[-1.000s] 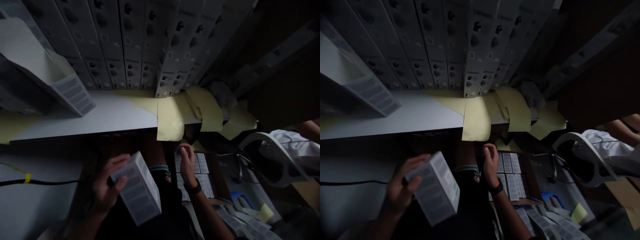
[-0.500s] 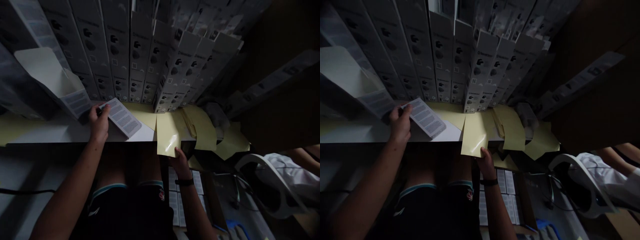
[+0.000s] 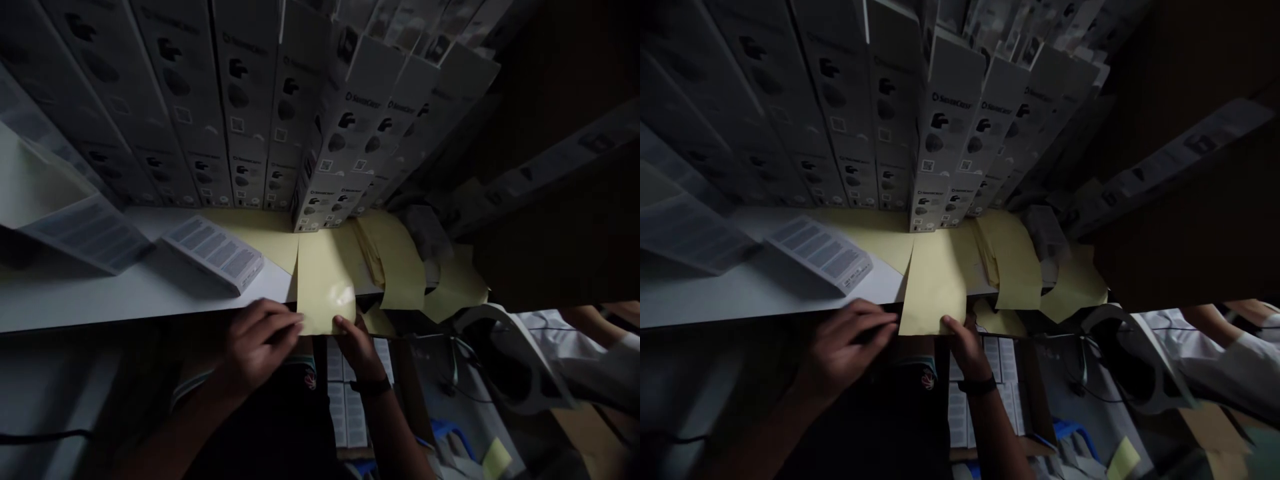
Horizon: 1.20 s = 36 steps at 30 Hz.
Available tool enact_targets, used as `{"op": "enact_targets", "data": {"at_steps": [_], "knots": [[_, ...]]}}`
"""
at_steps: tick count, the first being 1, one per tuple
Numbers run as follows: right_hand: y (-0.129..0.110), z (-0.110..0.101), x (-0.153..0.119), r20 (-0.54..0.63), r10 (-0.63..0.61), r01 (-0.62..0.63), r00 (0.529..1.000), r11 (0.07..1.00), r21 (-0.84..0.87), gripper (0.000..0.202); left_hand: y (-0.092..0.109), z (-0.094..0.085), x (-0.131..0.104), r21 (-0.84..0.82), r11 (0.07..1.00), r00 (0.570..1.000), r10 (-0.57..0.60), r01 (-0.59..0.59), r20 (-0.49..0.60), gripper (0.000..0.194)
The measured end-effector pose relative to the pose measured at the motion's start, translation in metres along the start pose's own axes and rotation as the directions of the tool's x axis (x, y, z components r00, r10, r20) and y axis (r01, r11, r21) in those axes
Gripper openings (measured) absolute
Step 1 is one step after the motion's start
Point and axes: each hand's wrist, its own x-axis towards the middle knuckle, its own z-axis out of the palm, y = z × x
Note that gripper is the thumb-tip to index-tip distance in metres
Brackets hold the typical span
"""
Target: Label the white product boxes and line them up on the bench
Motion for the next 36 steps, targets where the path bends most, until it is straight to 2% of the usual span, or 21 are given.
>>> {"op": "enact_targets", "data": {"at_steps": [2,3,5,7,11,15,17,19,22,25,31,36], "knots": [[-0.003,0.005,-0.001,0.055,0.035,-0.040,0.998,0.996,0.084,0.043,0.009,0.025,0.003,-0.024,0.998,0.978,-0.046,0.052,0.204,0.010],[-0.003,0.006,-0.001,0.066,0.041,-0.048,0.997,0.993,0.109,0.044,0.008,0.035,0.006,0.015,0.997,0.962,-0.072,0.070,0.263,0.010],[-0.004,0.008,0.002,0.054,0.035,-0.041,0.998,0.992,0.120,0.044,0.000,0.048,0.011,0.131,0.988,0.935,-0.117,0.077,0.336,0.016],[-0.005,0.007,0.006,0.046,0.034,-0.038,0.998,0.993,0.110,0.046,-0.009,0.053,0.014,0.199,0.977,0.926,-0.142,0.075,0.350,0.020],[-0.010,0.009,0.009,0.063,0.010,-0.015,0.998,0.997,0.077,0.052,-0.010,0.051,0.016,0.219,0.973,0.936,-0.144,0.074,0.322,0.019],[-0.012,0.023,-0.002,0.075,-0.044,0.030,0.996,0.985,0.172,0.051,-0.002,0.051,0.017,0.228,0.972,0.954,-0.115,0.051,0.278,0.011],[-0.010,0.031,-0.007,0.039,-0.070,0.061,0.997,0.975,0.214,0.048,-0.001,0.052,0.016,0.244,0.969,0.956,-0.105,0.036,0.274,0.011],[-0.006,0.035,-0.008,-0.045,-0.089,0.096,0.995,0.976,0.193,0.045,-0.002,0.052,0.015,0.266,0.964,0.953,-0.098,0.020,0.286,0.011],[0.000,0.032,-0.007,-0.163,-0.098,0.109,0.982,0.992,0.057,0.039,-0.002,0.052,0.014,0.290,0.957,0.938,-0.096,-0.005,0.333,0.010],[0.001,0.027,-0.007,-0.196,-0.139,0.121,0.971,0.988,-0.099,0.033,0.001,0.052,0.016,0.336,0.942,0.916,-0.123,-0.014,0.383,0.015],[-0.002,0.028,-0.009,-0.153,-0.227,0.204,0.962,0.967,-0.151,0.030,0.004,0.051,0.027,0.331,0.944,0.872,-0.174,0.015,0.458,0.006],[-0.002,0.024,-0.006,-0.120,-0.268,0.240,0.956,0.948,-0.209,0.031,-0.005,0.047,0.034,0.232,0.970,0.837,-0.183,0.070,0.516,0.012]]}}
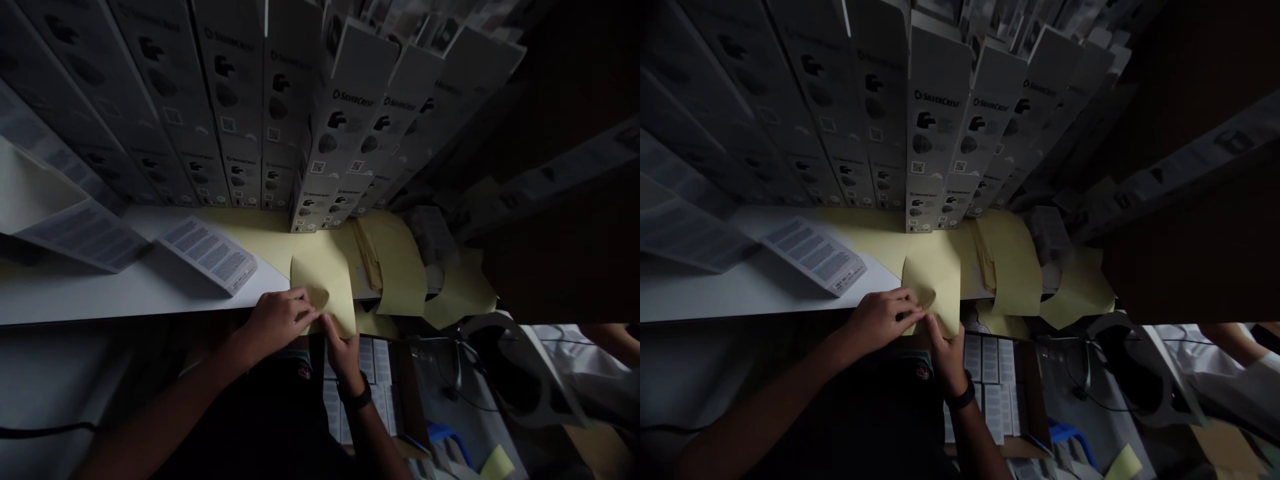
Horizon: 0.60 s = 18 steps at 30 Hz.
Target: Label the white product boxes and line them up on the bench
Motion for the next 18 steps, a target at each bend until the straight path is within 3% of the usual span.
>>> {"op": "enact_targets", "data": {"at_steps": [7,12,18], "knots": [[0.001,-0.007,0.003,0.038,-0.038,0.042,0.999,0.994,-0.097,0.029,-0.015,-0.009,0.008,-0.231,0.973,0.985,0.035,0.006,0.171,0.016],[-0.002,-0.005,0.004,0.051,-0.032,0.035,0.998,0.998,-0.061,0.031,-0.022,-0.002,0.008,-0.290,0.956,0.992,0.081,-0.048,0.101,0.023],[-0.001,-0.007,0.005,0.092,-0.050,0.058,0.994,0.994,-0.090,0.023,-0.025,0.004,0.003,-0.167,0.980,0.994,0.105,-0.110,-0.039,0.019]]}}
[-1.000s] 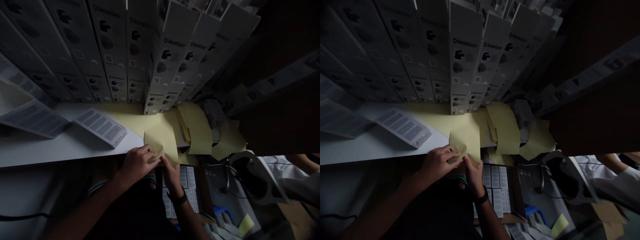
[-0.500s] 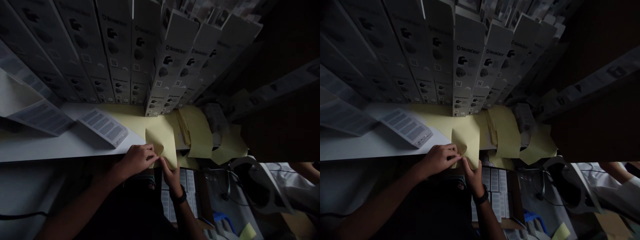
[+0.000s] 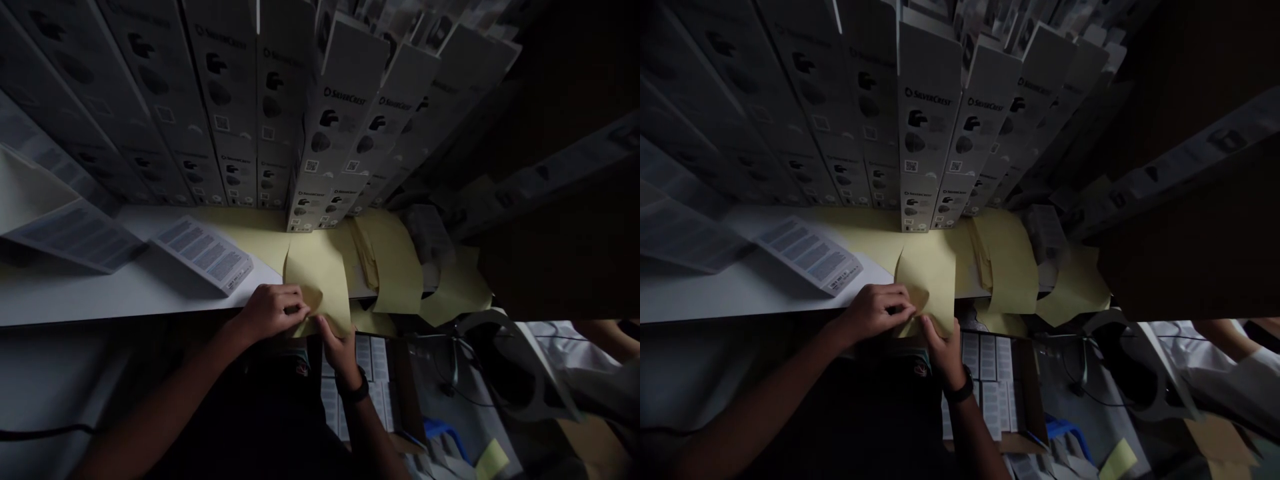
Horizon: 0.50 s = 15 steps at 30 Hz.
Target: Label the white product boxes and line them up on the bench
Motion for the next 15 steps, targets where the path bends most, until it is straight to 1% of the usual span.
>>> {"op": "enact_targets", "data": {"at_steps": [2,4,7,9,11,13,15], "knots": [[0.000,0.000,0.000,0.002,-0.030,0.030,1.000,0.999,-0.015,0.022,0.001,0.000,-0.003,-0.040,0.999,1.000,-0.005,0.004,-0.021,0.013],[-0.002,0.001,0.000,0.018,-0.050,0.051,0.999,0.998,-0.025,0.021,0.003,0.000,-0.006,-0.074,0.997,0.999,-0.007,0.003,-0.051,0.015],[-0.005,0.003,-0.001,0.006,-0.055,0.055,0.998,0.998,-0.040,0.020,0.007,-0.001,-0.009,-0.013,1.000,0.996,0.024,-0.025,-0.088,0.013],[-0.007,0.005,-0.003,-0.010,-0.069,0.069,0.998,0.996,-0.064,0.020,0.011,-0.001,-0.010,0.065,0.997,0.996,0.047,-0.042,-0.075,0.009],[-0.008,0.006,-0.004,-0.008,-0.093,0.092,0.996,0.992,-0.085,0.020,0.014,-0.002,-0.009,0.128,0.991,0.998,0.055,-0.049,-0.044,0.011],[-0.009,0.007,-0.004,0.006,-0.111,0.111,0.994,0.990,-0.092,0.021,0.016,-0.003,-0.008,0.143,0.988,0.998,0.058,-0.054,-0.027,0.016],[-0.008,0.007,-0.003,0.006,-0.111,0.111,0.994,0.990,-0.090,0.022,0.015,-0.003,-0.007,0.108,0.993,0.998,0.052,-0.049,-0.030,0.019]]}}
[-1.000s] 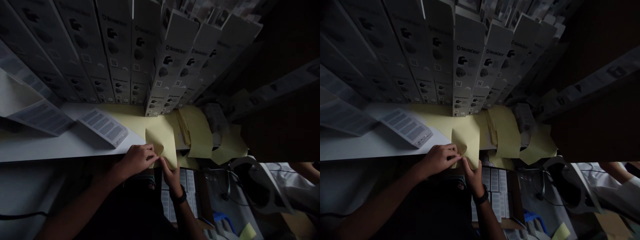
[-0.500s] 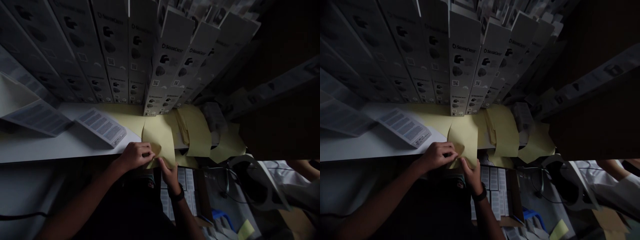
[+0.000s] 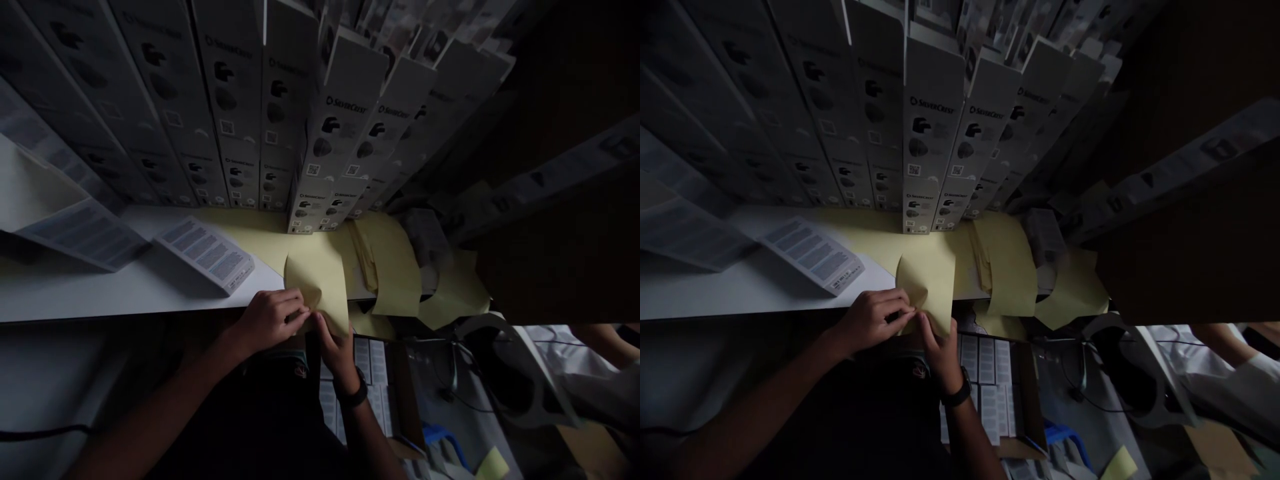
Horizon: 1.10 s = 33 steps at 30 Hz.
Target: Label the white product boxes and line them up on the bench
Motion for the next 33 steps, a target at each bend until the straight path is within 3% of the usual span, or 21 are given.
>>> {"op": "enact_targets", "data": {"at_steps": [6,15,18,21,22,24,27,28,29,30,32,33], "knots": [[0.007,0.002,0.000,-0.028,0.014,-0.013,1.000,1.000,0.012,0.025,-0.005,0.004,0.000,-0.126,0.990,0.998,-0.058,0.058,0.001,0.016],[0.002,0.008,0.006,0.060,-0.118,0.120,0.991,0.992,-0.024,0.025,-0.012,0.014,-0.004,-0.302,0.944,0.985,-0.163,0.136,-0.065,0.021],[0.005,0.009,0.006,0.053,-0.076,0.079,0.996,0.995,-0.053,0.032,-0.015,0.014,-0.004,-0.273,0.953,0.976,-0.170,0.128,-0.136,0.018],[0.007,-0.004,0.003,0.124,0.044,-0.043,0.991,0.999,-0.009,0.042,-0.013,0.009,-0.006,-0.261,0.963,0.933,-0.157,0.072,-0.324,0.016],[0.006,-0.014,0.000,0.223,0.082,-0.085,0.971,0.996,0.003,0.044,-0.011,0.005,-0.008,-0.256,0.966,0.907,-0.142,0.039,-0.396,0.015],[-0.004,-0.036,-0.007,0.486,0.140,-0.141,0.863,0.989,-0.033,0.043,-0.006,-0.004,-0.016,-0.230,0.973,0.871,-0.082,-0.037,-0.484,0.012],[-0.027,-0.063,-0.020,0.756,0.184,-0.155,0.628,0.982,-0.109,0.035,0.004,-0.015,-0.033,-0.187,0.978,0.896,-0.004,-0.089,-0.444,0.015],[-0.035,-0.067,-0.024,0.777,0.178,-0.155,0.604,0.982,-0.104,0.032,0.008,-0.016,-0.040,-0.185,0.979,0.908,-0.001,-0.085,-0.418,0.016],[-0.041,-0.067,-0.027,0.756,0.155,-0.149,0.636,0.986,-0.076,0.029,0.012,-0.017,-0.046,-0.189,0.979,0.917,-0.005,-0.077,-0.399,0.016],[-0.045,-0.063,-0.028,0.695,0.120,-0.131,0.709,0.991,-0.037,0.026,0.015,-0.016,-0.051,-0.196,0.978,0.921,-0.013,-0.069,-0.390,0.015],[-0.048,-0.046,-0.027,0.457,0.023,-0.045,0.889,0.998,0.038,0.024,0.020,-0.012,-0.059,-0.191,0.980,0.910,-0.030,-0.055,-0.414,0.013],[-0.047,-0.034,-0.024,0.341,-0.036,0.014,0.939,0.998,0.064,0.024,0.021,-0.010,-0.061,-0.175,0.983,0.898,-0.033,-0.049,-0.440,0.012]]}}
